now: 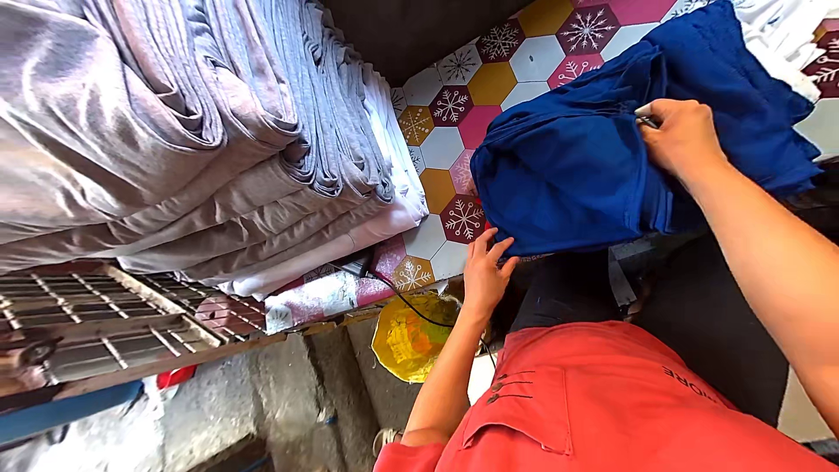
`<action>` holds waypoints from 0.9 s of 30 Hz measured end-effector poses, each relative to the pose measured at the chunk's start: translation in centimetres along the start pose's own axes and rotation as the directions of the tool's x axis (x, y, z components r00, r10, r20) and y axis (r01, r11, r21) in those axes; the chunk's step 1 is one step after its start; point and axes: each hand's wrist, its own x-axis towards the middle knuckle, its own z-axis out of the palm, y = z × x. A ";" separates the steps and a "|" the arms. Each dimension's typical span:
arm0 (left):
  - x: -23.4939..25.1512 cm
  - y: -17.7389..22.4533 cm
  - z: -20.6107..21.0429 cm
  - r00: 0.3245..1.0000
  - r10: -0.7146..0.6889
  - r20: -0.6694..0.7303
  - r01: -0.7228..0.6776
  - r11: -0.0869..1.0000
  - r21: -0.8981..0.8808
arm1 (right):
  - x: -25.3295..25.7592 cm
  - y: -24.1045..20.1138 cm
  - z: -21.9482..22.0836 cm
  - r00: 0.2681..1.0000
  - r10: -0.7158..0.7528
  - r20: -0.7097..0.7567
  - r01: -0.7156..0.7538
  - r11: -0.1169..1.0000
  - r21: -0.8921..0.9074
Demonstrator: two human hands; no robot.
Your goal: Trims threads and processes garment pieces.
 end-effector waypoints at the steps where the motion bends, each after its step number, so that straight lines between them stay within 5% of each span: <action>1: 0.3 -0.2 -0.1 1.000 0.018 0.019 -0.018 1.000 0.016 | 0.0 0.3 -0.2 1.000 0.027 0.009 -0.027 0.999 0.033; 4: 0.7 -0.1 -1.2 0.995 0.010 0.104 -0.012 1.000 0.016 | -2.3 -0.8 -1.8 0.985 0.025 -0.170 -0.014 0.998 0.064; 6: 0.9 0.0 -1.5 0.992 0.028 0.119 -0.031 0.999 0.026 | -5.8 -2.8 -1.9 0.957 -0.120 -0.263 0.132 0.991 0.028; 10: 1.0 0.8 -1.7 0.991 0.038 0.126 -0.042 0.999 0.029 | -12.5 -5.0 4.8 0.859 -0.502 -0.102 0.511 0.851 0.118; 15: 1.1 1.1 -2.2 0.989 0.094 0.110 -0.097 0.995 0.024 | -13.2 -4.1 11.0 0.864 -0.486 0.135 0.451 0.864 0.226; 19: 1.6 1.5 -1.6 0.980 0.188 -0.062 -0.187 0.982 0.015 | -12.5 -4.8 10.4 0.883 -0.455 0.114 0.410 0.867 0.282; 22: 2.9 2.2 -0.7 0.983 0.051 -0.177 -0.053 0.999 -0.003 | -12.0 -5.6 7.9 0.902 -0.417 0.109 0.349 0.855 0.384; 25: 4.7 2.8 -0.8 0.959 -0.207 -0.193 0.109 0.899 -0.424 | -11.5 -6.7 4.9 0.936 -0.317 0.154 0.201 0.840 0.504; 27: 5.2 3.7 -1.0 0.961 -0.226 -0.162 0.058 0.732 -0.679 | -10.9 -6.9 3.4 0.965 -0.217 0.149 0.095 0.814 0.573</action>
